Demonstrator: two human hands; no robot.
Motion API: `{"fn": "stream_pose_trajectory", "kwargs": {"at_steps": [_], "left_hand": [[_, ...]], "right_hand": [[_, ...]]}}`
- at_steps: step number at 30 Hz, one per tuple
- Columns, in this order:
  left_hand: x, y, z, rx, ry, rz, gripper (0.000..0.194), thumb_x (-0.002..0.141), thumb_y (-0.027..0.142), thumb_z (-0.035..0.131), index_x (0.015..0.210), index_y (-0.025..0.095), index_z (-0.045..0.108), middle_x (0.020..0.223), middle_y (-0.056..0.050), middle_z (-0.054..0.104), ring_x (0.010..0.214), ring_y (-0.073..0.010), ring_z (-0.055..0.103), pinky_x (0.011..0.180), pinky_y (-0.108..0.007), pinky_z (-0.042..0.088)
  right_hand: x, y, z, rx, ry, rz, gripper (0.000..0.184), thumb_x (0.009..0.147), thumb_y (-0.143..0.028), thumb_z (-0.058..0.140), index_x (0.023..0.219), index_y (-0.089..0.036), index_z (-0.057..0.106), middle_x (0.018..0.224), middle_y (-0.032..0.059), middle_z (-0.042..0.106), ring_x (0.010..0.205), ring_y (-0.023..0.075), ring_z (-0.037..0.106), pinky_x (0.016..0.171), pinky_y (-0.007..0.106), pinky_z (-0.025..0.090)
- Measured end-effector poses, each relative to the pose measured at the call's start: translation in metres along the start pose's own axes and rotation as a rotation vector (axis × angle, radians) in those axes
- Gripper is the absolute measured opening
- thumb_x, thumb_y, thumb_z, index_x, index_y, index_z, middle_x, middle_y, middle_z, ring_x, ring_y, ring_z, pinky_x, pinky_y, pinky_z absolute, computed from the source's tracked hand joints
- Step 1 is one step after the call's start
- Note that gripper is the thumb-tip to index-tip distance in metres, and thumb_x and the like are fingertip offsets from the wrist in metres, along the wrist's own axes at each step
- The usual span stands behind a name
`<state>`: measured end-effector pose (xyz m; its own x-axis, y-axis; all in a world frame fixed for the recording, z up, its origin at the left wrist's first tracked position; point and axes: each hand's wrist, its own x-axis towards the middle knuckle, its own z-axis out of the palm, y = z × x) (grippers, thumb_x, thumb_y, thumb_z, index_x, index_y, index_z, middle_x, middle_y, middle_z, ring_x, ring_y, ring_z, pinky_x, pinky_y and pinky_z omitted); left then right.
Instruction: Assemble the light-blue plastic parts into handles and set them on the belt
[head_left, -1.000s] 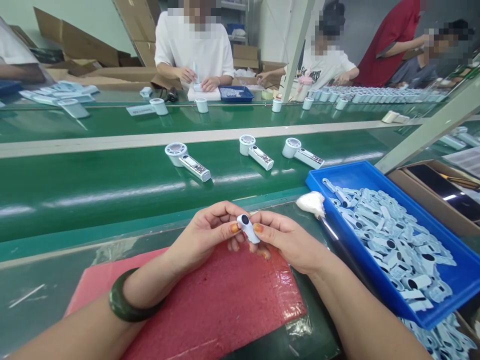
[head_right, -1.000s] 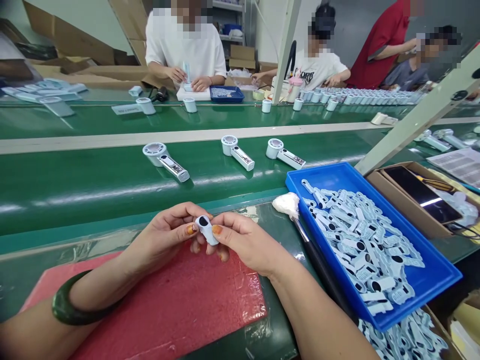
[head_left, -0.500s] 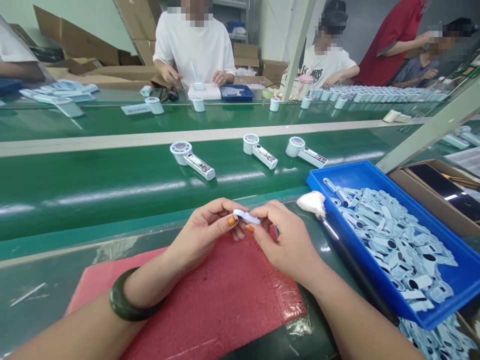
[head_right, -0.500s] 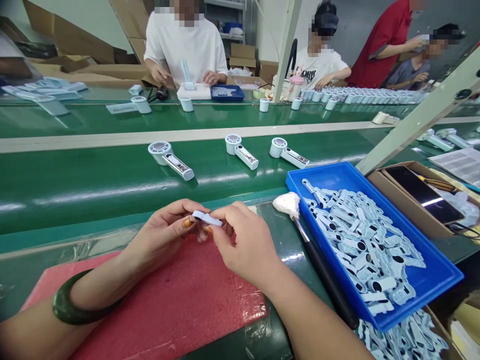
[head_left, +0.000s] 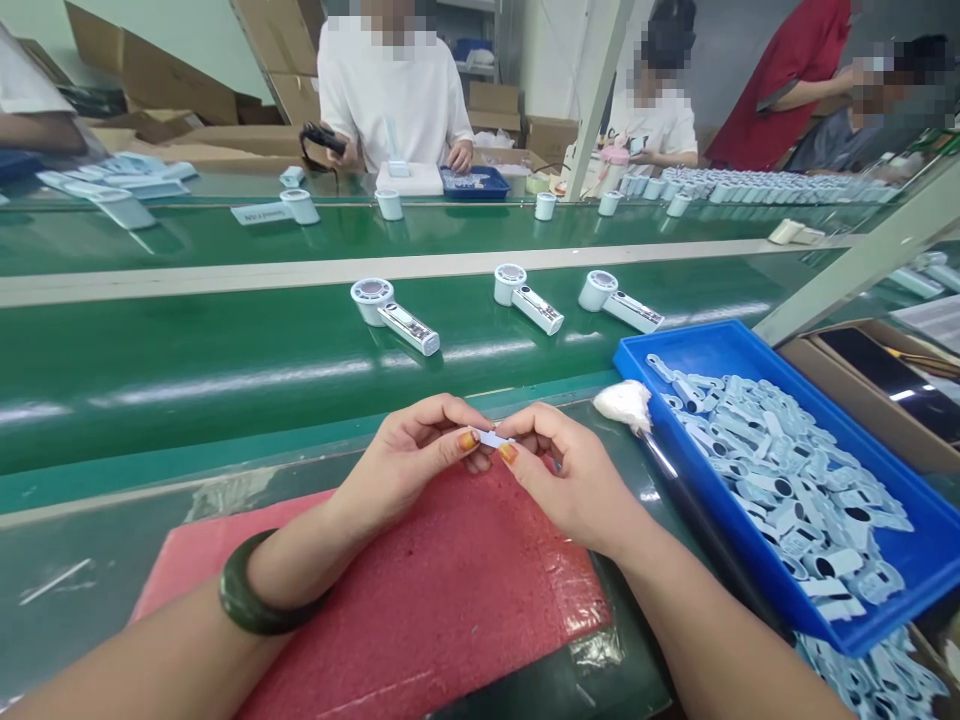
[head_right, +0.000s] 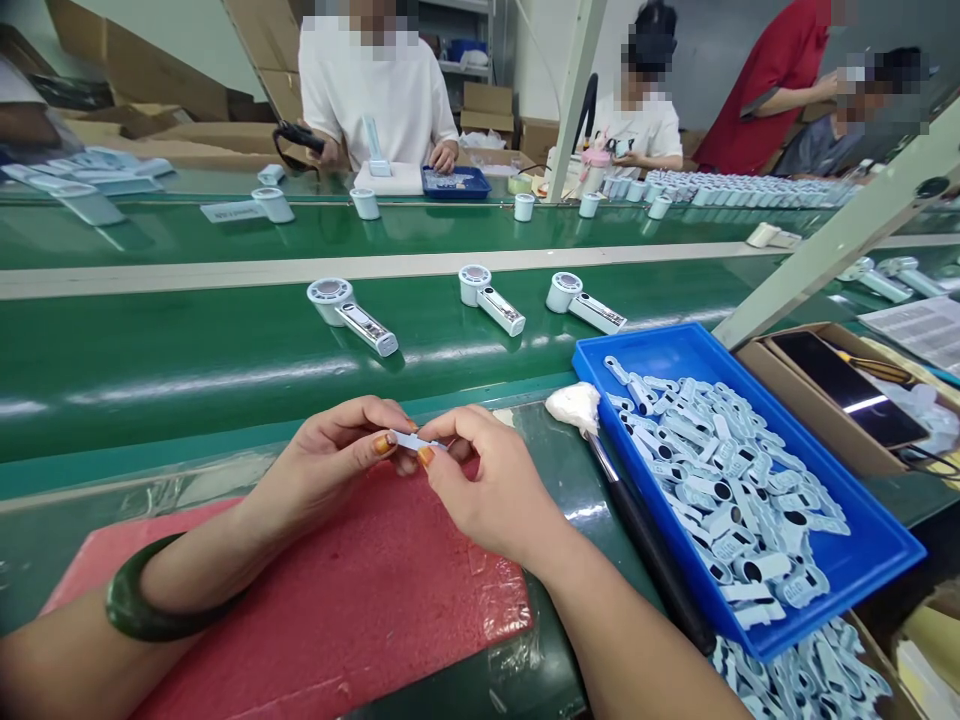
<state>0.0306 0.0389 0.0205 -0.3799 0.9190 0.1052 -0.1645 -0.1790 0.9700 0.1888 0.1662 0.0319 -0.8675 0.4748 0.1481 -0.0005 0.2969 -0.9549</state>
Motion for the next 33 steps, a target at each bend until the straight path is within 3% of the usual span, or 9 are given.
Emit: {"fn": "stream_pose_trajectory", "kwargs": {"at_steps": [4,8,22,27,33], "left_hand": [[0.0005,0.0023,0.0008,0.117,-0.039,0.040,0.022,0.090,0.035,0.079,0.090,0.014,0.075,0.082,-0.006,0.071,0.072,-0.0139,0.065,0.072,-0.025,0.057],[0.0010,0.0017,0.0006,0.238,-0.052,0.116,0.023,0.090,0.038,0.078,0.088,0.015,0.077,0.084,-0.007,0.071,0.076,-0.0148,0.065,0.072,-0.025,0.056],[0.0019,0.0029,-0.0003,0.307,-0.046,0.145,0.024,0.090,0.040,0.079,0.087,0.016,0.078,0.084,-0.007,0.072,0.077,-0.0151,0.066,0.071,-0.024,0.055],[0.0019,0.0048,-0.0001,0.311,-0.048,0.118,0.026,0.089,0.042,0.080,0.085,0.016,0.077,0.083,-0.007,0.072,0.076,-0.0148,0.065,0.071,-0.024,0.055],[0.0015,0.0013,0.0015,0.172,-0.005,0.051,0.026,0.090,0.041,0.078,0.090,0.015,0.074,0.079,-0.005,0.070,0.071,-0.0138,0.064,0.069,-0.024,0.056]], "right_hand": [[0.0011,0.0024,0.0035,0.083,-0.022,0.146,0.008,0.086,-0.024,0.066,0.094,-0.022,0.067,0.093,0.0009,0.069,0.079,0.0155,0.061,0.072,0.032,0.048],[0.0027,0.0048,0.0062,0.172,-0.032,0.216,0.010,0.082,-0.028,0.071,0.087,-0.022,0.064,0.080,-0.0021,0.065,0.069,0.0141,0.056,0.062,0.029,0.044],[0.0024,0.0059,0.0056,0.154,-0.009,0.203,0.011,0.085,-0.029,0.072,0.088,-0.022,0.064,0.081,-0.0021,0.066,0.069,0.0129,0.058,0.060,0.028,0.045],[0.0033,0.0062,0.0050,0.136,-0.011,0.209,0.023,0.083,-0.039,0.079,0.086,-0.022,0.064,0.079,-0.0023,0.065,0.067,0.0132,0.058,0.058,0.027,0.044],[0.0018,0.0075,0.0057,0.284,-0.045,0.140,0.026,0.091,-0.047,0.071,0.094,-0.022,0.063,0.092,0.0028,0.072,0.085,0.0178,0.067,0.076,0.033,0.052]]}}
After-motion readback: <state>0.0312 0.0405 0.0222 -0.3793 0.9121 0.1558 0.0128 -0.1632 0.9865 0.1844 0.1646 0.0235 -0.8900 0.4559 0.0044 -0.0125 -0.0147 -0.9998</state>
